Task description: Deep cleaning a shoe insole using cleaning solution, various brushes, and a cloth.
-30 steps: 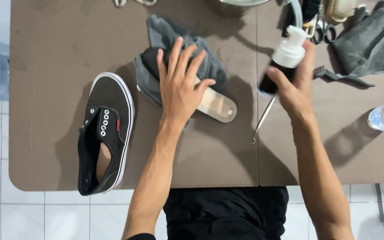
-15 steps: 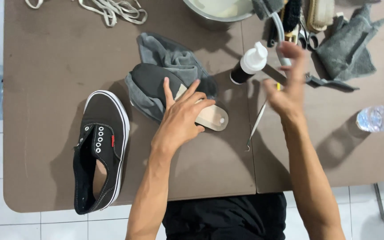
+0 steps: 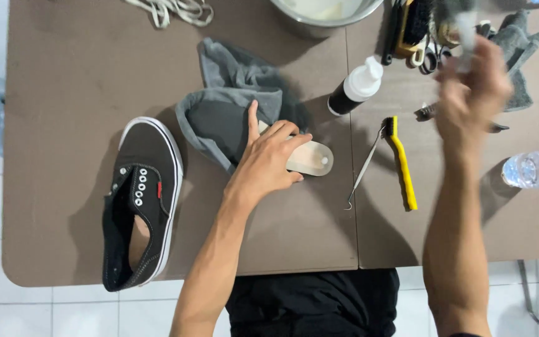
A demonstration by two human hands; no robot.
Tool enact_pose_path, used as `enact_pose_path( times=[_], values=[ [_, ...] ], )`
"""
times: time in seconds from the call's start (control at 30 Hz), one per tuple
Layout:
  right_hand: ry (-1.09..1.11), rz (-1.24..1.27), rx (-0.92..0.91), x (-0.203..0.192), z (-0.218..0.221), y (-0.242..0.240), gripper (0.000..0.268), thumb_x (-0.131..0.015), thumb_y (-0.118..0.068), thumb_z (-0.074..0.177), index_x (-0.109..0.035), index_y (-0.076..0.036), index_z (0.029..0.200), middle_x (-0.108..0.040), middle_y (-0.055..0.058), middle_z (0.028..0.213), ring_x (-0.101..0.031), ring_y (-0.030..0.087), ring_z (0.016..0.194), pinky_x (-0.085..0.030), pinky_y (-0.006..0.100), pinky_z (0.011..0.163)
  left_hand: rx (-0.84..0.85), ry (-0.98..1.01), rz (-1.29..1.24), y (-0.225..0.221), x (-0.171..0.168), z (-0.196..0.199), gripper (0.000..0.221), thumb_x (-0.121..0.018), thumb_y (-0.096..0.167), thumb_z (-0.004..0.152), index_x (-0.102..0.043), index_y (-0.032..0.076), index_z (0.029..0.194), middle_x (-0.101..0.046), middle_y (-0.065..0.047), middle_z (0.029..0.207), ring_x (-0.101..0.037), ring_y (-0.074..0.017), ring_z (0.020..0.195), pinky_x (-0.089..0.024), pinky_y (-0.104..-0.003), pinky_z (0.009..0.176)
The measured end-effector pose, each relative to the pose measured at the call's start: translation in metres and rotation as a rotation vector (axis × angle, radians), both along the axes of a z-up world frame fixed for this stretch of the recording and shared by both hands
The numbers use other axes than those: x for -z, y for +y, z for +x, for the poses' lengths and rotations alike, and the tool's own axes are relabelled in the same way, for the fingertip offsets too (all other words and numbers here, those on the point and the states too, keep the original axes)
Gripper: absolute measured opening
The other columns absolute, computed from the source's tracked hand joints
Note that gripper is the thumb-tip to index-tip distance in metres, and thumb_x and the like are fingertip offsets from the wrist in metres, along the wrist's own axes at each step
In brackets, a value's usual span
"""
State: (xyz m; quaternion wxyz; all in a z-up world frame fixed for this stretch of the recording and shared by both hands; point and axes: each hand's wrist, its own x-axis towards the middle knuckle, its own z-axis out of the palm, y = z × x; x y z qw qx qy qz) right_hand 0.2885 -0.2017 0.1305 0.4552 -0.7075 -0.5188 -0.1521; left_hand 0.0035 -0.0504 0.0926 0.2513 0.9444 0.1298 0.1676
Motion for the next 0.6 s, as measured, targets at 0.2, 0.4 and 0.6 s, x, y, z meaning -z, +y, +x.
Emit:
enact_pose_path(
  times=[0.2,0.4,0.6],
  values=[
    [0.137,-0.527,-0.073,-0.038,-0.065,-0.115,0.031,-0.043,0.015,0.102,-0.070,0.003,0.091,-0.065,0.009,0.082,-0.059,0.019,0.072,-0.043,0.032,0.071,0.061,-0.044,-0.008,0.007,0.009,-0.004,0.079,-0.098,0.021,0.043,-0.074,0.010,0.117,-0.067,-0.004,0.106,-0.062,-0.0216,0.108,0.004,-0.071,0.122],
    [0.193,-0.636,-0.373,-0.017,-0.076,-0.089,0.035,-0.067,0.003,0.097,-0.071,-0.008,0.130,-0.060,0.002,0.075,-0.050,0.011,0.062,-0.047,0.025,0.060,0.087,0.029,-0.061,0.007,0.006,-0.005,0.085,-0.102,0.027,0.042,-0.075,0.013,0.122,-0.066,0.000,0.106,-0.061,-0.0168,0.110,0.007,-0.065,0.123],
    [-0.071,-0.685,-0.294,-0.002,-0.064,-0.080,0.034,-0.072,-0.002,0.099,-0.078,-0.026,0.123,-0.059,-0.006,0.072,-0.051,0.013,0.067,-0.041,0.029,0.059,0.113,0.053,-0.076,0.007,0.010,-0.003,0.084,-0.102,0.028,0.041,-0.075,0.014,0.120,-0.067,0.002,0.104,-0.059,-0.0173,0.113,0.007,-0.064,0.124]
  ],
)
